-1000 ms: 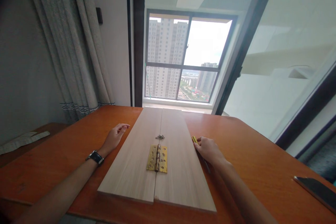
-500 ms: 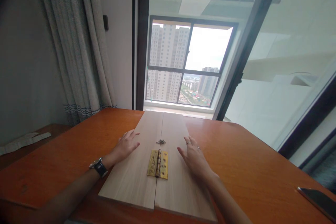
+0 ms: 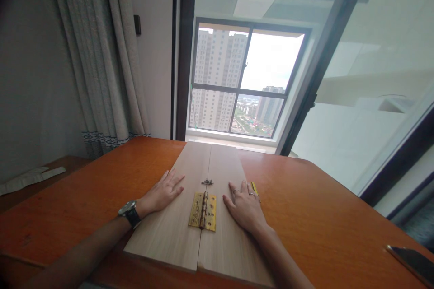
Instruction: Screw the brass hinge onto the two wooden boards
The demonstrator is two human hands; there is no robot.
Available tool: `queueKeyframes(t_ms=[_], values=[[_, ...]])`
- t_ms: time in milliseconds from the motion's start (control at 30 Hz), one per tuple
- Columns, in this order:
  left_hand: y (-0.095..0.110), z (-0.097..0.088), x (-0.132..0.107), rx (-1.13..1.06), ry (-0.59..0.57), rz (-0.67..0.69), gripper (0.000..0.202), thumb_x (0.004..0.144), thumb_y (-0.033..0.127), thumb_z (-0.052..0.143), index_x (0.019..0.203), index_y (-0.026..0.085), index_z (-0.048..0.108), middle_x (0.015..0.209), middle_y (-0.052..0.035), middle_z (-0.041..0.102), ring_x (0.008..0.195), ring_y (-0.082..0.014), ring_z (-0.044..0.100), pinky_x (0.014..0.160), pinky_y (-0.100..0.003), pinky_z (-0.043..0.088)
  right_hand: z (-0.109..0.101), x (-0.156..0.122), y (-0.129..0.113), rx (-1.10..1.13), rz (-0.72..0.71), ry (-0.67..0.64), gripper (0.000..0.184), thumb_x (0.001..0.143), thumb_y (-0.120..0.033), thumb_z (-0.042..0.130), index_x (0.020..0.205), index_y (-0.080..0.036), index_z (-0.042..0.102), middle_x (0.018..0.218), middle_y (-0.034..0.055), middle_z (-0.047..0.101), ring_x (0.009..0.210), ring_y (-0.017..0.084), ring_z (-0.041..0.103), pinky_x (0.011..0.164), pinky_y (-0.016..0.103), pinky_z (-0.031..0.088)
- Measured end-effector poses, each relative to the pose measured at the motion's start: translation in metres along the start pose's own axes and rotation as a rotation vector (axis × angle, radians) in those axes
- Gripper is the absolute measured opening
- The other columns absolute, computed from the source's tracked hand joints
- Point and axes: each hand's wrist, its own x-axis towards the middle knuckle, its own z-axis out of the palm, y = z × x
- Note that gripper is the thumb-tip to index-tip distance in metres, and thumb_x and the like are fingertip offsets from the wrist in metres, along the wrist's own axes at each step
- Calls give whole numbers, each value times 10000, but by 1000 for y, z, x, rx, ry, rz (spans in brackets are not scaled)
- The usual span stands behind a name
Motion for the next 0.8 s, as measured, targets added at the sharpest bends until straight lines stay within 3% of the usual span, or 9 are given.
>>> queueKeyframes(t_ms=[367,600,800], values=[[2,-4,2,38,-8,3,595,1040,500,360,1518,163,472,1651,-190,318,1561,-355,233,1264,-555,209,-6,-5,0,8,-2,-30,608,973,-541,466,1513,-266,515,1584,208,433,1518,432,318,1112,614,386],[9,-9,-1,110,-23,8,585,1057,462,325,1520,135,470,1641,-212,325,1550,-355,263,1262,-514,236,-7,-9,-2,12,-2,-33,592,980,-516,482,1509,-253,523,1590,225,418,1525,440,305,1152,602,355],[8,-9,-3,128,-17,28,574,1063,464,326,1529,160,465,1661,-188,295,1558,-356,239,1250,-530,263,-8,-9,-4,57,-17,-21,575,988,-483,499,1501,-227,536,1593,227,407,1541,431,280,1217,516,301]])
